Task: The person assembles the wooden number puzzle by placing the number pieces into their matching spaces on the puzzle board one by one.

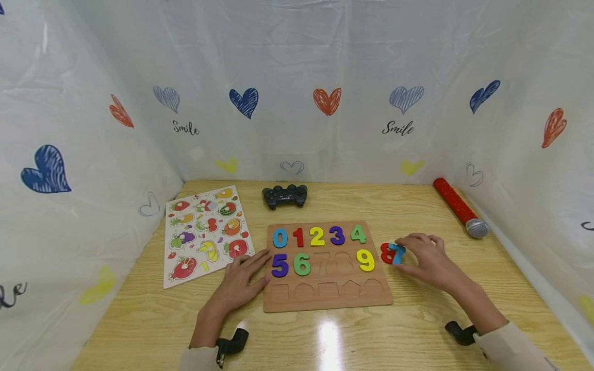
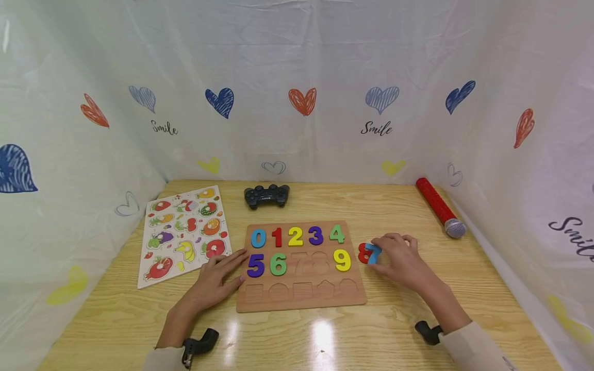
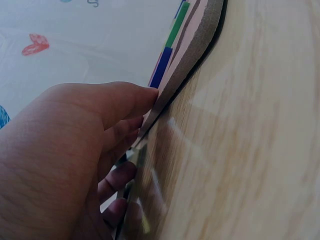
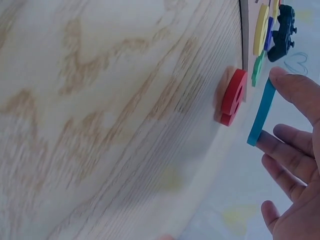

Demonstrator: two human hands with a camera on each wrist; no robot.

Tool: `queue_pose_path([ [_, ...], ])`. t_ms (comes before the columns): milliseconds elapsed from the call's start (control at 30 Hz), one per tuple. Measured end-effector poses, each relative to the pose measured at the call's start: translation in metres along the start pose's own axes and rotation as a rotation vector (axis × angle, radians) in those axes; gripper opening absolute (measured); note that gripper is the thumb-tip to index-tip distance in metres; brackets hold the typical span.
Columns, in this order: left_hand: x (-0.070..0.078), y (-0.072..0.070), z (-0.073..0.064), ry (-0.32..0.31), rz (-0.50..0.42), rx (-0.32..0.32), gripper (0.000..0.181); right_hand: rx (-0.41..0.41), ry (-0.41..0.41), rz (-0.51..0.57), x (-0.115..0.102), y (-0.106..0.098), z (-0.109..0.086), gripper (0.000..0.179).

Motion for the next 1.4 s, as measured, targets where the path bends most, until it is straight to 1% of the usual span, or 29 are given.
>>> queue_pose_path([
  [267, -0.001, 0.000, -0.001, -0.004, -0.007, 0.001, 0.059, -0.002, -0.025, 0.005, -0.009, 0.003, 0.005, 0.054],
  [600, -0.002, 0.001, 0.000, 0.001, 0.001, 0.002, 0.059, -0.012, -0.036, 0.040, -0.018, 0.007, 0.011, 0.052],
  [900, 0.000, 0.000, 0.000, 0.002, -0.008, 0.003, 0.059, -0.003, -0.073, 0.035, -0.027, 0.010, 0.016, 0.052],
  [1200, 0.000, 0.000, 0.000, -0.012, -0.010, -0.004, 0.059, -0.015, -0.073, 0.054, -0.033, 0.016, 0.022, 0.054],
  [1400, 0.001, -0.001, -0.001, -0.003, -0.014, -0.002, 0.059, -0.022, -0.086, 0.051, -0.037, 0.019, 0.024, 0.054],
])
Point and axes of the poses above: each hand's wrist, its own z-axis towards the middle knuckle, its own y-axis out of the palm, x = y × z, the point moved 8 cm from there along z, towards the middle knuckle, and after that the axes turned 4 degrees about -y, right-handed, at the moved point
